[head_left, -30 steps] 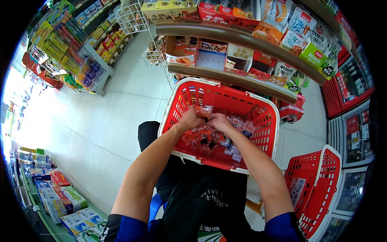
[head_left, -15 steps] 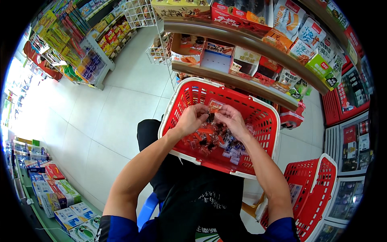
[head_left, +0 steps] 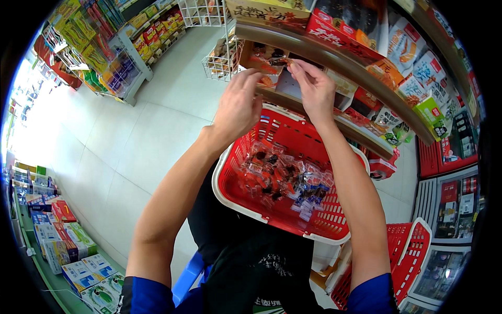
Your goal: The person sits on a stool in a store aisle and repeatedly transfers small packaged snack items from a red basket on their lap to a shelf above. They pick up items one by one, place them on the shelf, and continue until the basket is empty.
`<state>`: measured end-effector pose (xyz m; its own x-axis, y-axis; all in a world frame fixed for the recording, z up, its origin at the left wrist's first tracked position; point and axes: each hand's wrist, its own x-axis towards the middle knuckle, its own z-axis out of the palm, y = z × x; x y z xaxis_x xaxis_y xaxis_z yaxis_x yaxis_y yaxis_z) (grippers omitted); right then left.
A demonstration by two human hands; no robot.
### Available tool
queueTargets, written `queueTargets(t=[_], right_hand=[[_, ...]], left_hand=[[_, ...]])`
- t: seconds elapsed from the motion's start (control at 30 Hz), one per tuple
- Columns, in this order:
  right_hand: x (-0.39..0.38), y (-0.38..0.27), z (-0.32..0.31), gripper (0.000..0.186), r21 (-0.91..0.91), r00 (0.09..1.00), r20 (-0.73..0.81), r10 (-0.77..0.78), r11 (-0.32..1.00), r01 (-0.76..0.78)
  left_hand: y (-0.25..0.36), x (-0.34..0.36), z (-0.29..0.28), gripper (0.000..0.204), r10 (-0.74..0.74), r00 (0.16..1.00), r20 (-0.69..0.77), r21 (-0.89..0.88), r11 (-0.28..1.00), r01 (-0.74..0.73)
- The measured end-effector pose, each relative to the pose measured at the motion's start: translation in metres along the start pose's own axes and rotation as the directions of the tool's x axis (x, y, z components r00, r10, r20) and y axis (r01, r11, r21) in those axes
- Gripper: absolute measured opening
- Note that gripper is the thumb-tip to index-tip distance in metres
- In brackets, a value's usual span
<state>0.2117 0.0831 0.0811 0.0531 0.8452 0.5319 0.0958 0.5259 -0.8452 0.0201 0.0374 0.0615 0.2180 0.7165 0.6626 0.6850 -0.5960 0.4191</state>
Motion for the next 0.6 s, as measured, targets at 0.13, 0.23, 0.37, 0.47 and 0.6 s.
queueTargets(t=[0.13, 0.23, 0.37, 0.47, 0.6], right_hand=[[0.032, 0.022, 0.012, 0.020, -0.356, 0.981, 0.114, -0.154, 0.916, 0.185], [0.051, 0.030, 0.015, 0.020, -0.607, 0.884, 0.278, -0.375, 0.645, 0.465], [0.081, 0.052, 0.023, 0.020, -0.758, 0.772, 0.354, -0.527, 0.321, 0.567], [0.098, 0.065, 0.027, 0.021, -0.810, 0.729, 0.513, -0.453, 0.025, 0.586], [0.118, 0.074, 0.028, 0.027, -0.753, 0.670, 0.656, -0.347, -0.364, 0.549]], left_hand=[[-0.017, 0.016, 0.014, 0.060, 0.170, 0.978, 0.119, 0.180, 0.965, -0.189], [-0.033, 0.028, 0.020, 0.061, 0.186, 0.954, 0.237, 0.254, 0.936, -0.245], [-0.042, 0.048, 0.022, 0.058, 0.093, 0.891, 0.445, 0.287, 0.927, -0.241], [-0.043, 0.064, 0.018, 0.056, 0.036, 0.840, 0.541, 0.306, 0.922, -0.236], [-0.043, 0.092, 0.023, 0.074, -0.099, 0.736, 0.669, 0.372, 0.902, -0.217]])
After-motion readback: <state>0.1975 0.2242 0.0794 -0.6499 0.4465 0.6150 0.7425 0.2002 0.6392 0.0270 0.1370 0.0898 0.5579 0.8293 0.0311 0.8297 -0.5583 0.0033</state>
